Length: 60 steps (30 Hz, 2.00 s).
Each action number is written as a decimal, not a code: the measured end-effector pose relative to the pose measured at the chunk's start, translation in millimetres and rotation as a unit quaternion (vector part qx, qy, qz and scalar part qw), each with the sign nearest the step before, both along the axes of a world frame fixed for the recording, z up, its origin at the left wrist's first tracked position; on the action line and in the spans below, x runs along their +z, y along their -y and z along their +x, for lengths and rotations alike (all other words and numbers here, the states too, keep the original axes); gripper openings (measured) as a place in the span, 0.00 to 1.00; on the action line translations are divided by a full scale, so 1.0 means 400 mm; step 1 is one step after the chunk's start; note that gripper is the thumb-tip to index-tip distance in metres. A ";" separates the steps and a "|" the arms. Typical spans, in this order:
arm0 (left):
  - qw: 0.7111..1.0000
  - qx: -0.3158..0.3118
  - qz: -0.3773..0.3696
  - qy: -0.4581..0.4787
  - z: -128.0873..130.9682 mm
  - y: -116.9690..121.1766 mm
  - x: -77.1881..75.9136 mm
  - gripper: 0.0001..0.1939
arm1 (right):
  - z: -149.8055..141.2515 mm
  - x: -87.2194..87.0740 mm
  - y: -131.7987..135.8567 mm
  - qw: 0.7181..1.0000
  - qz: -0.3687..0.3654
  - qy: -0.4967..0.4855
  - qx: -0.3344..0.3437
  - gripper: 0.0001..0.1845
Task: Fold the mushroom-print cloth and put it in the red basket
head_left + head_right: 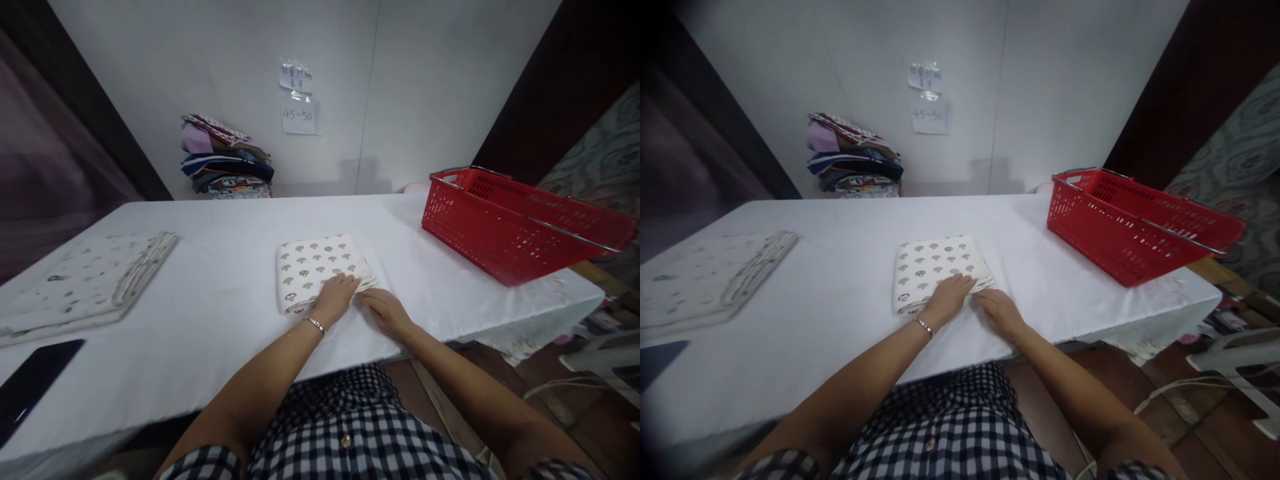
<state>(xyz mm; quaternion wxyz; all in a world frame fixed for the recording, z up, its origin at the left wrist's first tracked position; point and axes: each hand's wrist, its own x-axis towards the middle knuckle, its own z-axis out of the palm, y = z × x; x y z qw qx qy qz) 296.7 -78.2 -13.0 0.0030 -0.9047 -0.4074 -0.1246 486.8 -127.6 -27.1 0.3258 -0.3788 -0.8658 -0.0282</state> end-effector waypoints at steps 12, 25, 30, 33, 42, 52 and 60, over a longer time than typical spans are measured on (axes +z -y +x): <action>1.000 0.024 0.008 0.011 -0.007 0.014 0.010 0.16 | -0.022 -0.017 -0.019 0.982 -0.069 0.131 -0.121 0.31; 0.996 0.083 0.000 0.027 -0.167 0.074 0.039 0.17 | 0.014 0.012 -0.071 0.993 -0.053 0.076 -0.072 0.18; 0.996 0.081 -0.006 0.029 -0.163 0.072 0.038 0.16 | 0.018 0.045 -0.105 0.992 -0.041 0.115 -0.033 0.16; 0.996 0.080 0.004 0.030 -0.161 0.069 0.035 0.16 | 0.019 0.056 -0.112 0.990 -0.034 0.138 -0.021 0.15; 0.994 0.048 0.050 0.085 -0.168 0.071 0.010 0.15 | 0.015 0.029 -0.110 0.994 -0.005 0.105 -0.030 0.16; 0.989 0.078 0.003 0.125 -0.130 0.060 0.044 0.12 | -0.001 0.054 -0.111 0.997 -0.009 0.073 -0.011 0.13; 0.989 0.066 0.043 0.124 -0.129 0.059 0.022 0.13 | 0.005 0.025 -0.098 0.996 0.051 0.068 -0.005 0.12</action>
